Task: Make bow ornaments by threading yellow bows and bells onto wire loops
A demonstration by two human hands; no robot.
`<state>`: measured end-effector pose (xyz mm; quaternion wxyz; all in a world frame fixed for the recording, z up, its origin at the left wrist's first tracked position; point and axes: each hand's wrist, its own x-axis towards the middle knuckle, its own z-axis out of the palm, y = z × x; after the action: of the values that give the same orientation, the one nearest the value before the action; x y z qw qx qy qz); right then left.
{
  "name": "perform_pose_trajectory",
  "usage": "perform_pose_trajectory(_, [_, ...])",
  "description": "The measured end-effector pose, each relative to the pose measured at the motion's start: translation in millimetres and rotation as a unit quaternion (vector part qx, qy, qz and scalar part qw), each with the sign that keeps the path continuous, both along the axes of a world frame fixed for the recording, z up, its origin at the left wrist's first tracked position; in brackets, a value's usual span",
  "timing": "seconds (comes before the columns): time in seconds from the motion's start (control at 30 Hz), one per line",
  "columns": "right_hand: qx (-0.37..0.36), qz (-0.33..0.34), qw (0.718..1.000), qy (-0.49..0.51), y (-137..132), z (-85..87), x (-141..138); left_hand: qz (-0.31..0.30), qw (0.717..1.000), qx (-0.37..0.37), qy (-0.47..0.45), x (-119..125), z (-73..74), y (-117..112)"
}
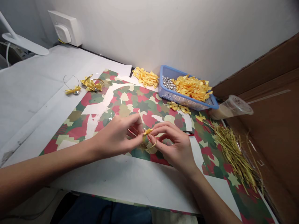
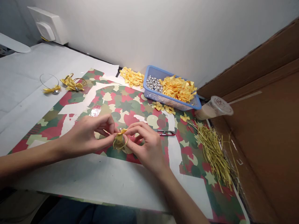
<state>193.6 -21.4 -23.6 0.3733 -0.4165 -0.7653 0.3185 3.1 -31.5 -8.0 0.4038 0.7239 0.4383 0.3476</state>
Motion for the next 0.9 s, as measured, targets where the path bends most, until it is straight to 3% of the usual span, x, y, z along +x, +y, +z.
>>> perform_pose_trajectory(0.33, [0.002, 0.013, 1.0, 0.0, -0.4, 1.1, -1.0, 0.006, 0.999, -0.05, 0.002, -0.9, -5.5, -1.2])
perform_pose_trajectory(0.63, [-0.004, 0.022, 1.0, 0.0, -1.6, 0.7, -1.4, 0.017, 0.999, -0.026, -0.016, 0.0, -5.6, 1.7])
perform_pose_trajectory(0.9, [-0.015, 0.009, 1.0, -0.026, 5.2, 9.0, 6.9, 0.037, 0.986, -0.127, -0.096, -6.2, -6.1, 10.4])
